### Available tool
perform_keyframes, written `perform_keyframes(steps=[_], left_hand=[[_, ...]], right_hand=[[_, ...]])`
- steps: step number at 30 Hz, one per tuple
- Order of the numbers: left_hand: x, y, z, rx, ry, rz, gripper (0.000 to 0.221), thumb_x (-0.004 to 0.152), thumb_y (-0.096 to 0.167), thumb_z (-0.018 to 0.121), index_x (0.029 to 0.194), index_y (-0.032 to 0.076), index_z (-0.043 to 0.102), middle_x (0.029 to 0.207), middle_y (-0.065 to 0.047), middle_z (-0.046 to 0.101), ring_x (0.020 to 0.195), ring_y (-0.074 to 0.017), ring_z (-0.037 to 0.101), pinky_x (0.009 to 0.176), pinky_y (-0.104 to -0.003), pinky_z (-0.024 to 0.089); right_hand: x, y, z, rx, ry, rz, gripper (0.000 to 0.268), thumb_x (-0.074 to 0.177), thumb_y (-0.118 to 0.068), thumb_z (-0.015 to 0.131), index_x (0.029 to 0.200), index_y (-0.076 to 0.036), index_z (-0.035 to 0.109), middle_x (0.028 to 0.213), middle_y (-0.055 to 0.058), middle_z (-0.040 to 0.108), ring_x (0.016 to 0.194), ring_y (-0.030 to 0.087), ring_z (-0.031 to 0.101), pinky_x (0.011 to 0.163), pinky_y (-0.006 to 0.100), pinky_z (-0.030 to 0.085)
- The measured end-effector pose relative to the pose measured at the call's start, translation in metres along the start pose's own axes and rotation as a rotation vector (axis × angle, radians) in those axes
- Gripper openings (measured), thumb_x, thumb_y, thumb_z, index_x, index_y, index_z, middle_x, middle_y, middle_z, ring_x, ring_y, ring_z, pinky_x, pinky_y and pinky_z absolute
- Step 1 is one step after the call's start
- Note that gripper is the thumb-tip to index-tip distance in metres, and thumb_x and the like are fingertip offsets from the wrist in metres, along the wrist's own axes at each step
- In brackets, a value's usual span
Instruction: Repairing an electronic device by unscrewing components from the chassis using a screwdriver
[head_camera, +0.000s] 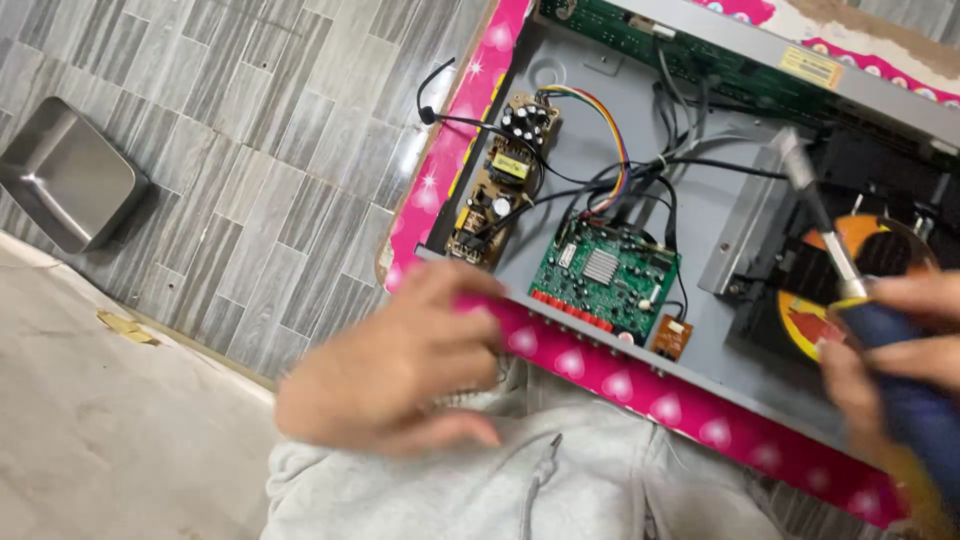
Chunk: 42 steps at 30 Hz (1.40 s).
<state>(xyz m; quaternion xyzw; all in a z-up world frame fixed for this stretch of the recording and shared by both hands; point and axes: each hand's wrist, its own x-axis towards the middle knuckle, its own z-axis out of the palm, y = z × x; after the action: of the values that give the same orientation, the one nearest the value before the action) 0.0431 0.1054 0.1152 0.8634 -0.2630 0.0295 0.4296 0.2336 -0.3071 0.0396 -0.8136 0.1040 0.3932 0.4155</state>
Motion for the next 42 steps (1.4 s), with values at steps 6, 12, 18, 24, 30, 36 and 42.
perform_keyframes(steps=[6,12,18,24,30,36,42], left_hand=[[0.02,-0.089,-0.049,0.032,0.006,-0.147,0.022,0.092,0.028,0.062,0.079,0.011,0.064,0.079,-0.001,0.062,0.101,-0.0266,0.049,0.097,-0.042,0.037],[0.062,-0.102,-0.032,0.751,0.116,-0.269,0.003,0.075,0.009,0.072,0.073,0.011,0.073,0.078,-0.008,0.054,0.095,-0.0344,0.044,0.09,-0.047,0.032],[0.069,-0.095,-0.001,0.572,0.063,-0.342,0.03,0.086,0.014,0.065,0.113,0.001,0.067,0.095,-0.012,0.055,0.106,-0.0383,0.049,0.108,-0.057,0.028],[0.08,-0.112,-0.004,0.509,0.145,-0.347,0.02,0.084,0.012,0.069,0.103,0.006,0.067,0.106,-0.014,0.055,0.111,-0.0385,0.048,0.107,-0.058,0.027],[0.082,-0.126,0.003,0.627,0.251,-0.446,0.031,0.083,0.0,0.06,0.112,0.003,0.072,0.093,-0.015,0.05,0.102,-0.0363,0.041,0.096,-0.05,0.026],[0.082,-0.127,0.005,0.641,0.229,-0.463,0.04,0.075,-0.001,0.065,0.115,0.001,0.069,0.103,-0.018,0.053,0.105,-0.0393,0.043,0.1,-0.054,0.027],[0.082,-0.127,0.004,0.63,0.226,-0.467,0.039,0.077,-0.002,0.064,0.116,0.001,0.067,0.101,-0.017,0.053,0.103,-0.0379,0.043,0.098,-0.052,0.028]], right_hand=[[0.03,-0.04,0.007,-0.118,0.047,-0.681,0.022,0.115,-0.011,0.045,0.125,0.009,0.046,0.099,0.017,0.052,0.079,0.022,0.058,0.082,0.029,0.054],[0.016,-0.15,0.068,-0.123,-0.136,-0.903,0.026,0.088,-0.003,0.048,0.113,-0.002,0.042,0.125,0.017,0.053,0.101,0.021,0.062,0.1,0.032,0.064],[0.035,-0.197,0.098,-0.329,-0.06,-0.983,0.031,0.083,0.007,0.065,0.106,0.004,0.044,0.114,0.018,0.065,0.086,0.02,0.067,0.076,0.028,0.057],[0.045,-0.219,0.121,-0.389,-0.127,-1.108,0.029,0.072,0.002,0.081,0.089,0.001,0.058,0.1,0.013,0.073,0.077,0.017,0.07,0.067,0.026,0.054],[0.054,-0.219,0.128,-0.433,-0.099,-1.23,0.025,0.075,0.002,0.082,0.085,-0.002,0.06,0.096,0.011,0.073,0.074,0.016,0.068,0.062,0.024,0.05],[0.061,-0.218,0.127,-0.388,-0.157,-1.192,0.029,0.077,0.002,0.082,0.091,0.0,0.056,0.099,0.013,0.073,0.078,0.017,0.07,0.067,0.025,0.053],[0.066,-0.219,0.131,-0.343,-0.207,-1.145,0.026,0.078,0.003,0.079,0.091,0.0,0.057,0.102,0.013,0.071,0.08,0.016,0.068,0.072,0.025,0.053]])
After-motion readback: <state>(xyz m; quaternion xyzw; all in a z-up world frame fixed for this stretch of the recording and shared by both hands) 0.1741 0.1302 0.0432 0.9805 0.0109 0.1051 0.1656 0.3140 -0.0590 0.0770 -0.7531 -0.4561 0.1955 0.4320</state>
